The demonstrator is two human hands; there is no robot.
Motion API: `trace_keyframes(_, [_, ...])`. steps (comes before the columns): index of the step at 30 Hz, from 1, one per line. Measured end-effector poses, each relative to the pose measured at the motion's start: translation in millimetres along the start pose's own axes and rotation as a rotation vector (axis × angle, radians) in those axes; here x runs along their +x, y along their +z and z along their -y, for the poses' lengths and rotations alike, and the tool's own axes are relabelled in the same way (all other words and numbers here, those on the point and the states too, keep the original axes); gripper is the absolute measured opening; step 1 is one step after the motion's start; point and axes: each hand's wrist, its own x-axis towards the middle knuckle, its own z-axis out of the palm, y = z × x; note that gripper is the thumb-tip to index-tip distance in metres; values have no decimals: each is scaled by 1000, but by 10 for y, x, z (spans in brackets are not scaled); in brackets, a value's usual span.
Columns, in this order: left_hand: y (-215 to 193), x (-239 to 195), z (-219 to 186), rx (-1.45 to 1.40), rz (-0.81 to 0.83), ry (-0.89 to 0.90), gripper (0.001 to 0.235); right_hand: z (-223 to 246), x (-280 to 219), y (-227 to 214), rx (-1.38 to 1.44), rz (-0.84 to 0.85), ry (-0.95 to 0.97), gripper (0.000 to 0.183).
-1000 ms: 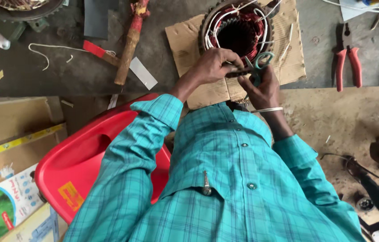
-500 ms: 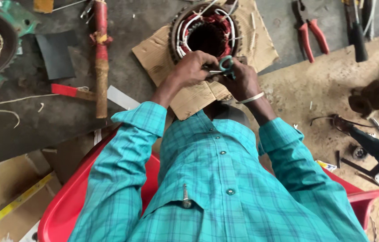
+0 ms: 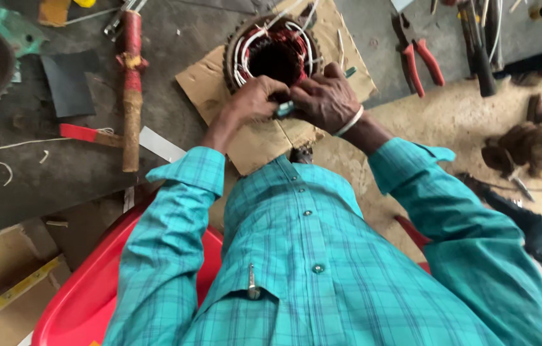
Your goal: The person works on a stator, using pliers to cut and adjust wires and using scissors to trim white plastic tubing. The person manipulates the wires and tubing around the stator core.
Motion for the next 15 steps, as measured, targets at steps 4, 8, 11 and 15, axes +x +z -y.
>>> trace_keyframes(4, [-30, -80, -74, -109, 14, 40, 23, -49, 128, -148, -26, 198, -155, 44])
trace_keyframes(8, [-18, -119, -112, -107, 40, -172, 22, -8, 154, -157, -290, 60, -259, 39])
trace_keyframes(11, [-20, -118, -115, 37, -41, 109, 30, -12, 196, -77, -287, -1, -230, 32])
trace_keyframes(15, [-27, -105, -102, 38, -37, 106, 22, -31, 31, -54, 9, 185, -80, 40])
